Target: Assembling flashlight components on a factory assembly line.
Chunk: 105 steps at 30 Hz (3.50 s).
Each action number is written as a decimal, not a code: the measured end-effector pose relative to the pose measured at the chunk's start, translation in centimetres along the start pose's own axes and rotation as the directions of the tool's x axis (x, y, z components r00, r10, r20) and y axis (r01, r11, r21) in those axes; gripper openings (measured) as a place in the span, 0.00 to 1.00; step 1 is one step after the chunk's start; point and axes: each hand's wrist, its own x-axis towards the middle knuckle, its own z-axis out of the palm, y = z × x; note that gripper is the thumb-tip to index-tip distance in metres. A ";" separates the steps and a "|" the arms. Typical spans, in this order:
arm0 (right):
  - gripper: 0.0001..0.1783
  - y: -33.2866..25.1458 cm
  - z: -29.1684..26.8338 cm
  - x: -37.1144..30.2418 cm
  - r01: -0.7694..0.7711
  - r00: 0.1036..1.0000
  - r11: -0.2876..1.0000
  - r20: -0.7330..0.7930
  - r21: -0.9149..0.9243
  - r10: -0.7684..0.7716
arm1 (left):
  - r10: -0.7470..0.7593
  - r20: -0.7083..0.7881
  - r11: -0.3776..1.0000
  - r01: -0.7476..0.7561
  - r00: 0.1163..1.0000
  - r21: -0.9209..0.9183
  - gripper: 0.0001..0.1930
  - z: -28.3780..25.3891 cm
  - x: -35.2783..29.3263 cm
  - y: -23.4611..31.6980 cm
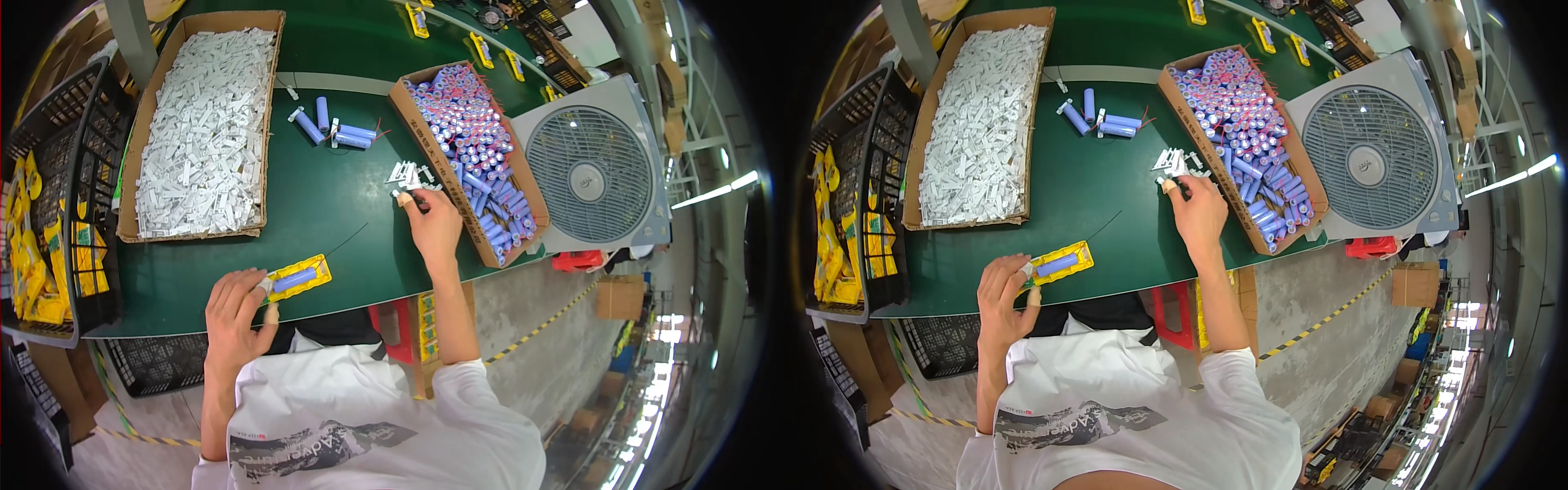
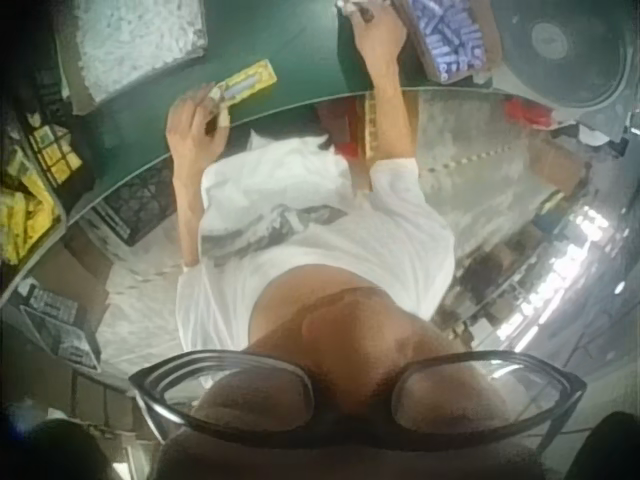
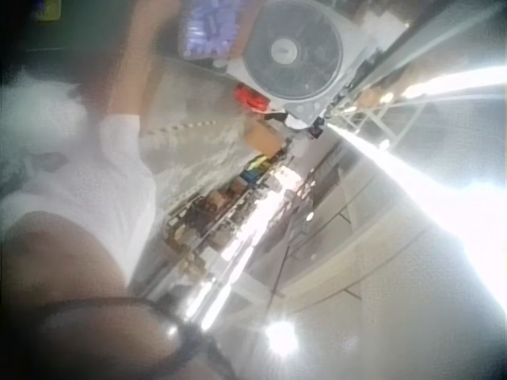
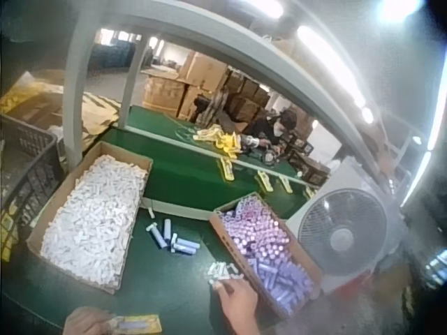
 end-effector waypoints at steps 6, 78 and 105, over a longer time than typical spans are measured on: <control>0.08 0.0 0.5 -1.3 0.191 0.980 0.978 0.047 0.087 -0.195 | -0.043 0.021 0.998 0.042 0.999 0.042 0.16 0.8 -0.3 -0.2; 0.22 -10.9 -0.2 -1.3 0.025 0.580 0.925 0.748 0.380 -0.323 | -0.022 -0.087 0.997 0.029 0.996 0.077 0.15 2.7 -1.5 -1.9; 0.17 -5.6 -7.6 1.9 -0.462 0.461 0.712 0.829 0.528 -0.316 | 0.400 -0.302 0.903 -0.317 0.865 0.289 0.33 -2.8 3.2 2.1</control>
